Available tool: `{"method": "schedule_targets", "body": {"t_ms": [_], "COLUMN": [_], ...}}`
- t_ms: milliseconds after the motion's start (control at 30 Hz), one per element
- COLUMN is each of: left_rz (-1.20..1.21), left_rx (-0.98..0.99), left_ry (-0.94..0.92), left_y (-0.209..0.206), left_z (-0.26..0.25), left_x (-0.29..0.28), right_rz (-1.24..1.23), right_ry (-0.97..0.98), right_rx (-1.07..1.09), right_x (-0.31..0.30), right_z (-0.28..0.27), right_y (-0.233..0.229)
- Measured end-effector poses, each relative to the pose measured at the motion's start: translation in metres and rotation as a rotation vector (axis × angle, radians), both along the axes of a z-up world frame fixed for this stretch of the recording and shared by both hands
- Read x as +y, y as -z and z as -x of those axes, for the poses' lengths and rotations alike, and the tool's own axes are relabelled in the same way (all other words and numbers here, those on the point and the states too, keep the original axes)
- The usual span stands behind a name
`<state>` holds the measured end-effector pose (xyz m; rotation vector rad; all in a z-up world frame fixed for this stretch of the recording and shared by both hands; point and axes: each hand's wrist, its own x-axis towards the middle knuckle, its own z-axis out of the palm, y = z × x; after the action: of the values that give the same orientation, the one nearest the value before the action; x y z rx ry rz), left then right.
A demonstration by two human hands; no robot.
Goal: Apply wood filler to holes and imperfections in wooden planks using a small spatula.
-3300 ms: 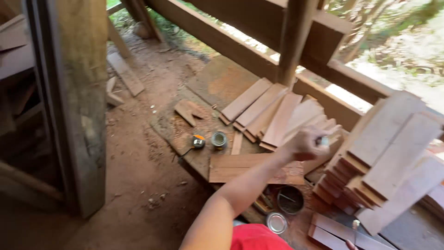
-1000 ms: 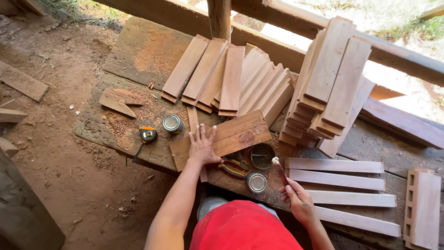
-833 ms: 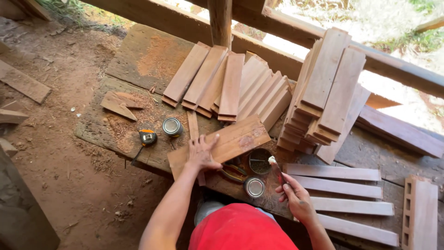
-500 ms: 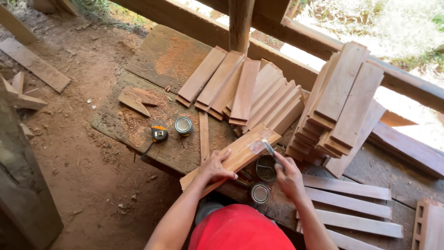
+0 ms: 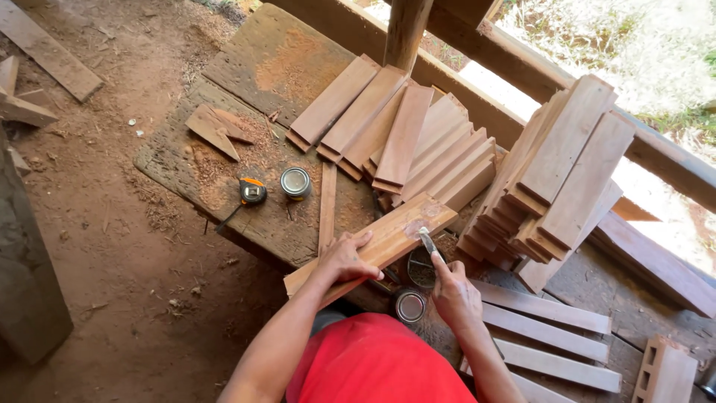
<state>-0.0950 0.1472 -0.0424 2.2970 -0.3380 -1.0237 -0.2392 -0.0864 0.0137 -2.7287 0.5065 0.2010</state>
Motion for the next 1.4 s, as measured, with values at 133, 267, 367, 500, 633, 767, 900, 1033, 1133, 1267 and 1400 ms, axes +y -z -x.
{"method": "schedule_targets", "body": {"t_ms": [133, 267, 367, 500, 633, 767, 900, 1033, 1133, 1267, 1400], "left_rz": [-0.004, -0.007, 0.010, 0.104, 0.176, 0.294, 0.373, 0.391, 0.382, 0.379, 0.374], "left_rx": [0.017, 0.045, 0.060, 0.093, 0.139, 0.252, 0.331, 0.324, 0.330, 0.350, 0.346], "left_ry": [-0.008, -0.012, -0.019, -0.034, -0.068, -0.131, -0.151, -0.131, -0.128, -0.130, -0.119], "left_y": [0.003, -0.003, -0.002, 0.021, 0.029, 0.038, 0.043, 0.056, 0.048, 0.052, 0.046], "left_z": [0.000, 0.001, -0.001, -0.001, -0.003, -0.002, -0.001, -0.002, -0.003, -0.003, -0.006], "left_x": [0.001, 0.002, 0.003, 0.005, 0.005, 0.006, 0.004, 0.003, 0.005, 0.003, 0.007], "right_rz": [0.001, -0.010, 0.029, 0.126, 0.097, -0.098, -0.247, -0.300, -0.337, -0.301, -0.089], "right_ry": [-0.013, -0.002, -0.017, -0.129, -0.046, 0.016, 0.109, 0.112, 0.109, 0.081, 0.033], "right_rx": [0.047, 0.071, 0.130, 0.037, 0.169, -0.071, -0.218, -0.343, -0.365, -0.328, -0.144], "right_x": [0.000, -0.004, -0.007, -0.010, -0.007, -0.008, -0.006, -0.007, -0.004, 0.001, 0.007], "right_z": [0.001, 0.001, -0.011, -0.032, -0.047, -0.041, -0.033, -0.035, -0.035, -0.031, -0.032], "right_y": [-0.007, -0.022, -0.045, -0.060, -0.059, -0.025, 0.004, 0.018, 0.021, 0.019, -0.010]}}
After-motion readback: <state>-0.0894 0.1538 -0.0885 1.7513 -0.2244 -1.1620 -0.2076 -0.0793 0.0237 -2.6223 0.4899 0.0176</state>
